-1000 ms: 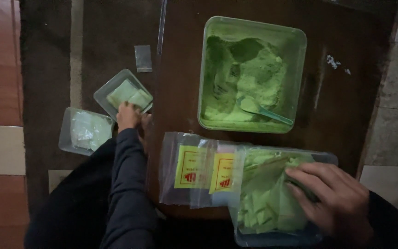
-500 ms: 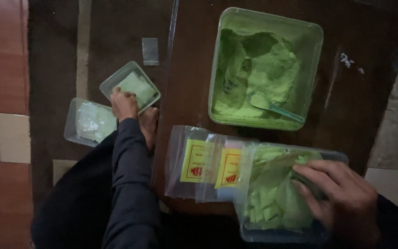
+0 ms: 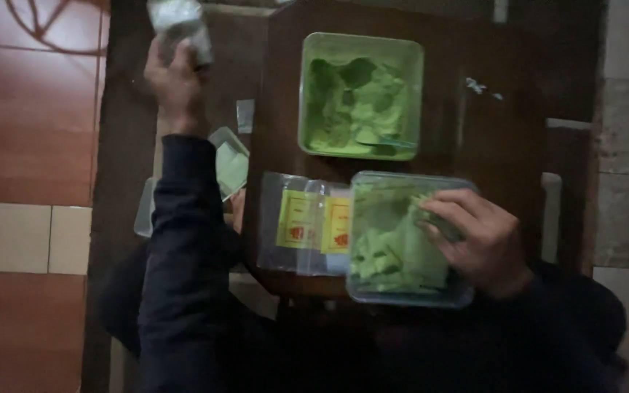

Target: The person fills small transparent plastic bags with green powder from a plastic container using a spoon and then places the filled bags into another plastic container.

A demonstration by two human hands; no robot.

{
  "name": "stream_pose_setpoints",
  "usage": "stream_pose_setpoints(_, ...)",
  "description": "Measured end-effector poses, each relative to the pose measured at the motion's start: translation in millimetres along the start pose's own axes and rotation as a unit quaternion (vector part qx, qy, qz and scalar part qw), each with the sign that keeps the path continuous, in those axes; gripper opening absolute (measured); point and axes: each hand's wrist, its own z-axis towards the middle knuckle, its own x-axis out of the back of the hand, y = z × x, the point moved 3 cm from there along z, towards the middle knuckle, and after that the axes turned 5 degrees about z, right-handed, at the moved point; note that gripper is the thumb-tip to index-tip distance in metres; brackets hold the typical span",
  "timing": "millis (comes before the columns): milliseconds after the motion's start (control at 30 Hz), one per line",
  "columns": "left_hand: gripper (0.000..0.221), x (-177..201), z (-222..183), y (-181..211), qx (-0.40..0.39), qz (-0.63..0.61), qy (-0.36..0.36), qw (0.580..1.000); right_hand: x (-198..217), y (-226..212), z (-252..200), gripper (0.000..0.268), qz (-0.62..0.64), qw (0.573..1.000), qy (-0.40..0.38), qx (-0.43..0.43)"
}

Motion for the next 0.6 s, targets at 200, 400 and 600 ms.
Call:
stream_pose_setpoints(200, 0.021, -91, -208, 164, -0.134, 0.004, -0.289, 0.948, 8, 13, -16, 0.027, 0.102, 0.982, 0.152, -0.053)
stream_pose_setpoints(400, 0.006, -101, -278, 167, -0.153, 0.011, -0.436, 0.887, 15, 14, -15, 0.07, 0.335, 0.913, 0.185, -0.142)
stream_pose_setpoints(600, 0.014, -101, -281, 137, -0.223, 0.038, -0.525, 0.82, 25, 1, 0, 0.017, 0.393, 0.889, 0.135, -0.191)
